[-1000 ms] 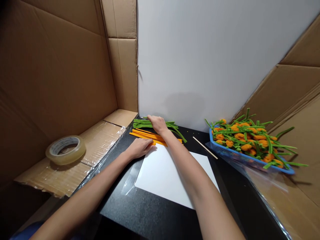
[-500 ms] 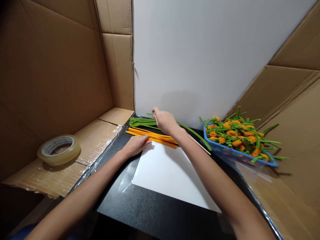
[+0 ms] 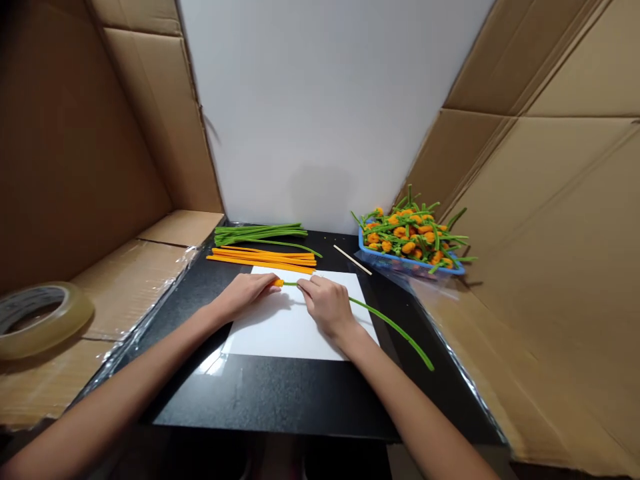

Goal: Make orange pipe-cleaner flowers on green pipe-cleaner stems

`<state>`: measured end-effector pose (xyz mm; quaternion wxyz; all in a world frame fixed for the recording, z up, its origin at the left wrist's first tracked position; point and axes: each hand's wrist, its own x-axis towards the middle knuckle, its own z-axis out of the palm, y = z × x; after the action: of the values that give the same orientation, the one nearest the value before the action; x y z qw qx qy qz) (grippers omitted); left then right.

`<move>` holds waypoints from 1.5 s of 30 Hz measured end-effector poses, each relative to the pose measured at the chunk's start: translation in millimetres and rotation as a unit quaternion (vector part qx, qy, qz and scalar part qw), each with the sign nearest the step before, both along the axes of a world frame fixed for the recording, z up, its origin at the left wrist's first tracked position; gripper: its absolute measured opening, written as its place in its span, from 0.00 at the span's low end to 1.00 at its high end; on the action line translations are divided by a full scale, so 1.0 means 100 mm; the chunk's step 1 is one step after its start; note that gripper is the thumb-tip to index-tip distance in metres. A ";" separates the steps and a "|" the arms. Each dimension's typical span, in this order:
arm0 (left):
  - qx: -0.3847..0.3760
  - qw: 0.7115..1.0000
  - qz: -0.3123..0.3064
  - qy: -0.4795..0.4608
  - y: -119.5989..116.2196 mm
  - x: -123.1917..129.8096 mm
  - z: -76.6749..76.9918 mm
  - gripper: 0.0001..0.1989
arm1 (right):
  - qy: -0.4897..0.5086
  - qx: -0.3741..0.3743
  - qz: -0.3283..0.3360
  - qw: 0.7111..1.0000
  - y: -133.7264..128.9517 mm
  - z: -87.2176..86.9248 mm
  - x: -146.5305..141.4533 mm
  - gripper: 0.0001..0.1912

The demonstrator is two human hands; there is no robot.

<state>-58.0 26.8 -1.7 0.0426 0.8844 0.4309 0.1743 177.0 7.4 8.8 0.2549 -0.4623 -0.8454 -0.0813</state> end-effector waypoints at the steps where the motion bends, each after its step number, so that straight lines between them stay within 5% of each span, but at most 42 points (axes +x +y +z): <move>1: -0.001 1.000 0.000 0.003 -0.02 0.02 0.00 0.13 | 0.002 -0.001 0.002 1.000 0.00 -0.01 -0.01 0.09; 12: -0.040 0.999 0.004 0.025 -0.09 0.18 -0.05 0.15 | 0.135 -0.104 0.092 0.981 -0.01 -0.01 -0.08 0.14; 22: -0.027 0.998 -0.004 0.059 -0.09 0.17 -0.04 0.12 | 0.195 -0.145 0.120 0.963 -0.03 -0.01 -0.05 0.06; 29: -0.025 0.999 0.005 0.034 -0.08 0.14 -0.04 0.12 | 0.139 -0.154 0.057 0.977 -0.01 0.09 0.06 0.04; 45: -0.020 0.991 0.005 0.129 -0.09 0.13 0.05 0.12 | 0.022 -0.099 0.093 0.990 0.05 0.11 0.14 0.08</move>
<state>-44.9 17.6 3.1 0.0038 0.8963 0.4405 0.0503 191.0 12.7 20.0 0.2322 -0.4063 -0.8830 0.0372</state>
